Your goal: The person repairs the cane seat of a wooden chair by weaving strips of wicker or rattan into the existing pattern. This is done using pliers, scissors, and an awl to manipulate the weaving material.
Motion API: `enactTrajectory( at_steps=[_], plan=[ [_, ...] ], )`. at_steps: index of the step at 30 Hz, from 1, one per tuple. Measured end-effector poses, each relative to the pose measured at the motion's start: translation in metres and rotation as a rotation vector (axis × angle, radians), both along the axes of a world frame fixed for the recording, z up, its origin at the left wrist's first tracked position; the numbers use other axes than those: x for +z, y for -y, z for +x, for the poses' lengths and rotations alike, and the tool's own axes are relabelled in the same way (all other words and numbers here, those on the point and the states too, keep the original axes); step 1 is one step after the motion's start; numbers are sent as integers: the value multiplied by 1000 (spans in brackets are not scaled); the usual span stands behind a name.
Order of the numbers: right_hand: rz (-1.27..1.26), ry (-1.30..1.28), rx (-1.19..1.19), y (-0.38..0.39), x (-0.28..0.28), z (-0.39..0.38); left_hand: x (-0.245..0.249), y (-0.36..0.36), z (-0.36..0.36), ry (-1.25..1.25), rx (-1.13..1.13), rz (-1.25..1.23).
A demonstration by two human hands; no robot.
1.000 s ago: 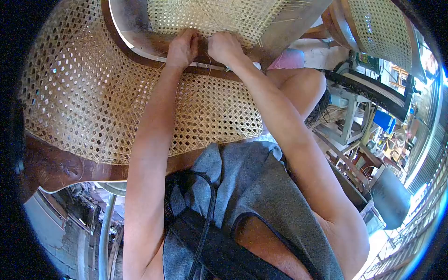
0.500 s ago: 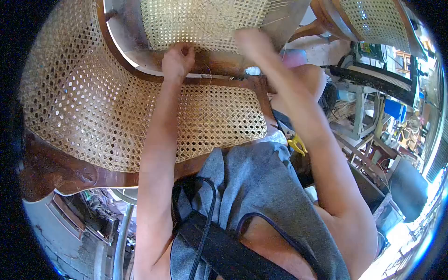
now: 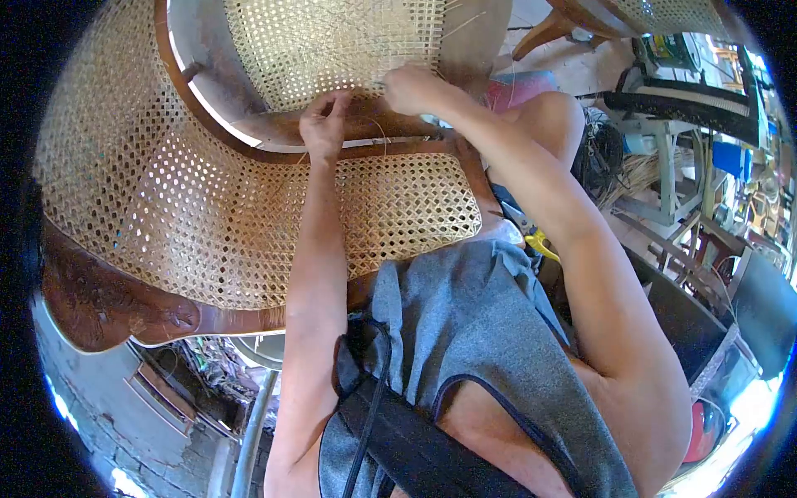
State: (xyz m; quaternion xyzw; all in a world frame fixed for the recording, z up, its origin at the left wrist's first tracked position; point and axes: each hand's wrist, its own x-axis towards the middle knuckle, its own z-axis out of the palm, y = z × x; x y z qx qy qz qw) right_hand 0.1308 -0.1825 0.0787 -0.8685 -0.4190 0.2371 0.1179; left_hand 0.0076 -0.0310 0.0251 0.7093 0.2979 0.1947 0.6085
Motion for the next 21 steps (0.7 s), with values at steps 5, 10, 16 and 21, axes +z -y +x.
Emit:
enactTrajectory(
  at_steps=[5,10,16,21],
  plan=[
    [-82,-4,-58,-23,-9,-18,3,-1,-6,-100,8,273],
    [-180,3,-85,-42,18,-24,-4,0,-3,60,60,278],
    [-181,21,-121,-56,13,-28,10,-5,-5,-174,71,360],
    [-211,33,-110,-56,14,-28,3,-5,-5,-136,13,396]
  ],
)
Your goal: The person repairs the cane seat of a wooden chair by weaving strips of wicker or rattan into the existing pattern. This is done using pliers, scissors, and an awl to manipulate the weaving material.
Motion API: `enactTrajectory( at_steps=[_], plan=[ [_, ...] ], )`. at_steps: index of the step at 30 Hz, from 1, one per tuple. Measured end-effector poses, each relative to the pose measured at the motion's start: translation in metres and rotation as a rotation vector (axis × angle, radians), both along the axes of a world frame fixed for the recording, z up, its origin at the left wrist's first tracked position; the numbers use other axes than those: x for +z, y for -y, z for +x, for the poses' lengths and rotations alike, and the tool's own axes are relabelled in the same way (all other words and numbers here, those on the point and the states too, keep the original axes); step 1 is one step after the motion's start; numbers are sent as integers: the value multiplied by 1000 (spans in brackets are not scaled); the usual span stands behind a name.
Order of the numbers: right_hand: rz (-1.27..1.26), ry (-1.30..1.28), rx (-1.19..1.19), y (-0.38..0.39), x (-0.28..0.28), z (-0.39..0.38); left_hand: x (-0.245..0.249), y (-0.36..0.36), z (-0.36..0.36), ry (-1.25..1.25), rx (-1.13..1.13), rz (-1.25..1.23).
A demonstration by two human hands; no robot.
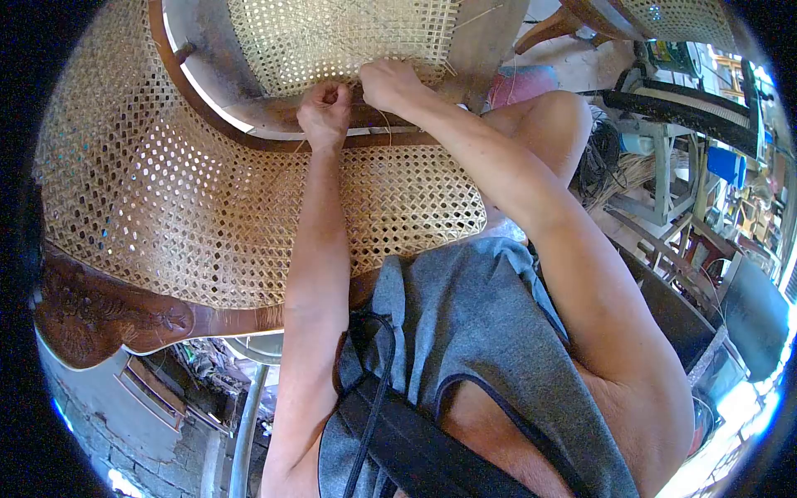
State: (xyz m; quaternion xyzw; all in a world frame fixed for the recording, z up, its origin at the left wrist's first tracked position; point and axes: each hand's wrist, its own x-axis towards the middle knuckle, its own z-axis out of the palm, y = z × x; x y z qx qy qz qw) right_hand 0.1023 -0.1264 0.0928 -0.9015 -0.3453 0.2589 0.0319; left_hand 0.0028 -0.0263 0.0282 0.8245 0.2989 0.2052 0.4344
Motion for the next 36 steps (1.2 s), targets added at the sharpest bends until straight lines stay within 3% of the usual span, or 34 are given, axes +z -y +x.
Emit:
enactTrajectory(
  at_steps=[5,13,17,20,22,24,26,29,31,36],
  plan=[
    [-33,-27,15,1,7,2,-10,-6,1,49,-49,64],
    [-151,-106,39,-7,-2,16,-25,-9,3,38,-89,-166],
    [-136,-126,61,-9,10,17,-29,0,9,39,-147,-114],
    [-191,-268,-100,-9,9,13,-23,1,8,-41,-120,-103],
    [7,73,-21,0,-5,5,-17,2,7,-33,-131,-44],
    [-20,62,8,7,-9,5,-12,3,6,-24,-152,16],
    [-47,52,34,16,-5,12,-10,3,9,35,-125,236],
    [-81,31,66,46,11,25,-16,13,12,76,-114,166],
    [-8,133,234,72,9,41,-19,22,15,26,-88,209],
    [-103,276,167,110,65,77,-19,26,17,-47,-84,347]
  ],
)
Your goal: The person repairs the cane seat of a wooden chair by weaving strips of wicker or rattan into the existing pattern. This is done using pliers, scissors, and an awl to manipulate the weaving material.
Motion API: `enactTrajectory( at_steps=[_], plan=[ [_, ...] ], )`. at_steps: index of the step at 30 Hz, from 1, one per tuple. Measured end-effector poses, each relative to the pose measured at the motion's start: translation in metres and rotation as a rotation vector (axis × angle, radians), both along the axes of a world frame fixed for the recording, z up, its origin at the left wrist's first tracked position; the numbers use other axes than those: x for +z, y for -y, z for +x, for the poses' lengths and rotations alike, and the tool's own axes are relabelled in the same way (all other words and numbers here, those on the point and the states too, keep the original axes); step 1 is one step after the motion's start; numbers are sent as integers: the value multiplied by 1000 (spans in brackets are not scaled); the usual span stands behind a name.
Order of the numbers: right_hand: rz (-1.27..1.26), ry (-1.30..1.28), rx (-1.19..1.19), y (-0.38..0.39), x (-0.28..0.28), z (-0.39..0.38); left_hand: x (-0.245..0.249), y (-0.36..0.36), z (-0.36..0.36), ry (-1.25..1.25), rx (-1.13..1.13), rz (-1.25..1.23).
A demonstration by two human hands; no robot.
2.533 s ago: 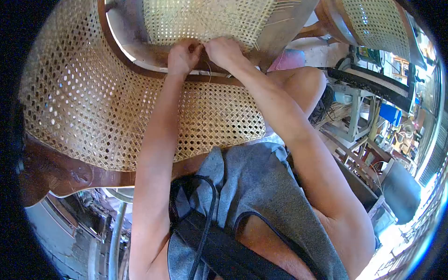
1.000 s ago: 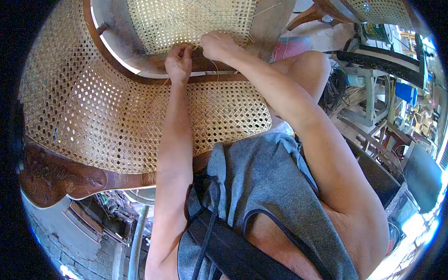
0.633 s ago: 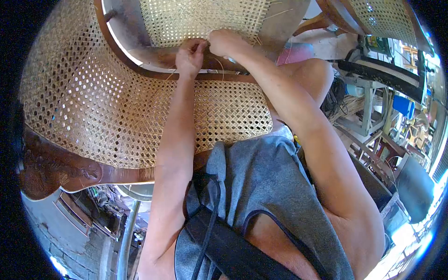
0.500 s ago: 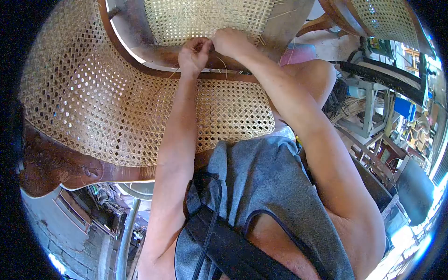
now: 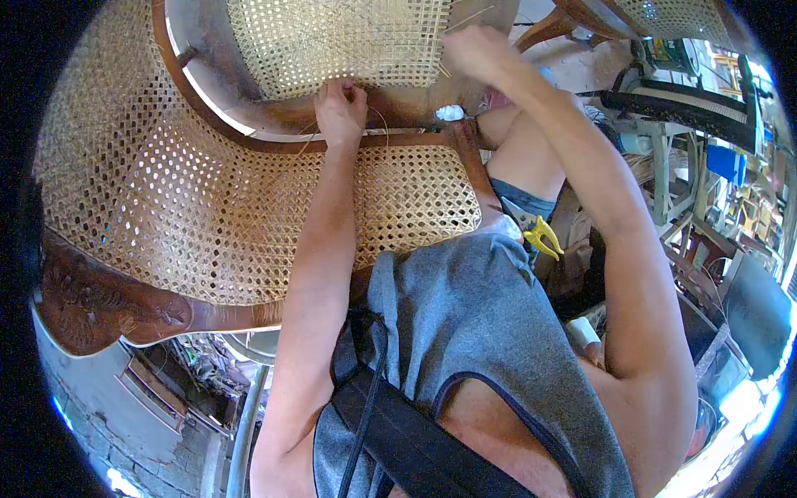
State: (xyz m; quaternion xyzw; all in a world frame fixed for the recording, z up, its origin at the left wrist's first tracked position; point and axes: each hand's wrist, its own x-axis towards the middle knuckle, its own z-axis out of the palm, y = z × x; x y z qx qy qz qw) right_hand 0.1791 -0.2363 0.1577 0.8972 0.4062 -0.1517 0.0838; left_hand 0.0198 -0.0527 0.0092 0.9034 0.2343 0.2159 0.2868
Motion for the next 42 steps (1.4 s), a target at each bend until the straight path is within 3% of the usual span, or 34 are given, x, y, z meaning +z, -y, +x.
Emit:
enactTrajectory(
  at_steps=[3,5,7,9,11,12,14,15,17,18,20,23,24,25,27,28,36,38,42],
  plan=[
    [55,17,-65,22,9,14,-1,-2,-1,79,-34,-100],
    [118,-7,-123,25,8,10,-11,-5,-3,134,64,-317],
    [454,-182,-243,13,0,-10,-10,-11,-8,129,99,-311],
    [421,-193,-224,-7,-18,-27,-5,-17,-16,117,139,-305],
    [391,-203,-205,-20,-33,-39,6,-24,-21,-146,109,-537],
    [346,-193,-159,-26,-37,-45,7,-24,-21,-144,115,-536],
    [325,-153,-129,-32,-37,-46,9,-22,-18,9,51,-119],
    [322,-153,-116,-34,-29,-41,19,-16,-10,13,64,-121],
    [308,-235,-185,-34,-8,-32,46,2,12,328,-209,-156],
    [345,-206,-140,-33,-2,-30,46,13,20,332,-209,-159],
    [340,-216,-111,-31,12,-30,45,30,31,325,-379,-888],
    [334,-260,-104,-29,3,-21,55,17,15,261,-260,-951],
    [327,-298,-127,-27,-5,-21,47,10,10,364,-205,-883],
    [328,-298,-140,-30,-10,-27,39,0,8,264,-61,-785],
    [92,-413,-236,-44,-22,-37,30,-12,0,271,-19,-699],
    [70,-445,-160,-48,-31,-40,25,-13,0,268,-27,-701],
    [60,-326,-133,-84,-46,-67,33,-12,-7,95,95,-574],
    [115,-177,-50,-86,-58,-69,32,-12,-5,28,134,-550],
    [169,-223,-91,-90,-57,-69,28,-14,-2,-21,147,-398]
  ],
)
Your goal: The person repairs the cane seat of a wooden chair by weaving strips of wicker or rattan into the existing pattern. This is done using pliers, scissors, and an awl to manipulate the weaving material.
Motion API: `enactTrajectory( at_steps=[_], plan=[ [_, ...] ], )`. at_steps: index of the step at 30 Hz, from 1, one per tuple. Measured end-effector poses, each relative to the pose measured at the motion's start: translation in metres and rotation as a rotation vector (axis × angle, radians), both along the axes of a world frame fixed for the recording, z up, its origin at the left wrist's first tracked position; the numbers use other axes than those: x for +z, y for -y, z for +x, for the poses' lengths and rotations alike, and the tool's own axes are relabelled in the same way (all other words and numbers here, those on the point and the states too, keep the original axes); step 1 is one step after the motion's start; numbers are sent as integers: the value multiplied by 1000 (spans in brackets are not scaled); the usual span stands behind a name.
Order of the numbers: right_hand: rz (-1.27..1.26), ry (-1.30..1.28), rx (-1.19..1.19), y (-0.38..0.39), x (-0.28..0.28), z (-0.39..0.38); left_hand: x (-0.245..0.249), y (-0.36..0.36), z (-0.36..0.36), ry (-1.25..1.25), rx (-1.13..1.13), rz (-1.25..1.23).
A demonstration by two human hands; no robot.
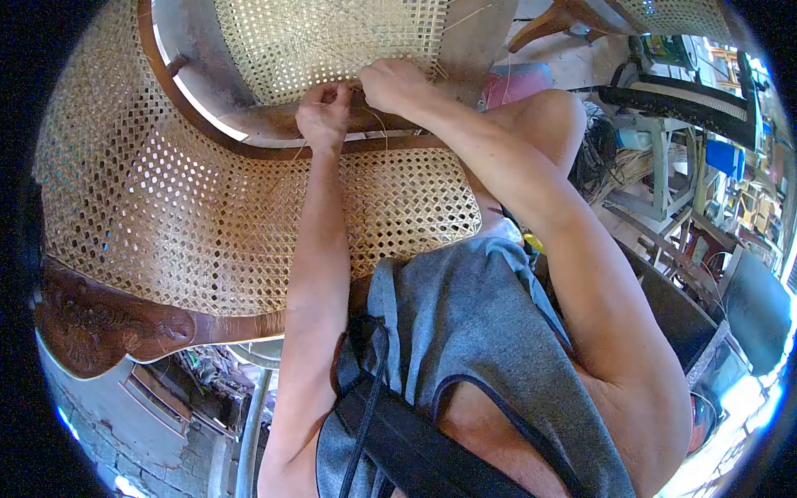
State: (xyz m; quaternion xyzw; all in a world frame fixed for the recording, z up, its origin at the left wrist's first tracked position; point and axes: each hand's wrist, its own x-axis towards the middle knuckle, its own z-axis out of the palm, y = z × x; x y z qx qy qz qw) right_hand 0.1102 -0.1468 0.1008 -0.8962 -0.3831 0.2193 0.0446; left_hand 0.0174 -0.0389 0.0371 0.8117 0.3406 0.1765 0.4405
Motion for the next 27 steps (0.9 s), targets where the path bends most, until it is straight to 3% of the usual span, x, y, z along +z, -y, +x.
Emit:
enactTrajectory(
  at_steps=[3,12,14,15,17,19,23,27],
  plan=[
    [-67,17,36,1,5,4,1,3,1,-32,-35,115],
    [-159,-108,21,-8,7,22,-5,2,10,-36,-166,-8],
    [-401,-230,-82,-20,26,18,0,9,8,-42,-143,32],
    [-401,-225,-79,-19,21,14,4,10,8,-50,-126,76],
    [-155,67,-55,-13,5,5,-9,6,7,56,-140,149],
    [-184,82,-68,-6,8,4,-14,8,9,165,-160,220],
    [-131,110,-168,40,20,24,-21,16,10,172,-79,118],
    [-135,252,-293,69,63,50,-5,27,13,216,-42,188]
  ],
)
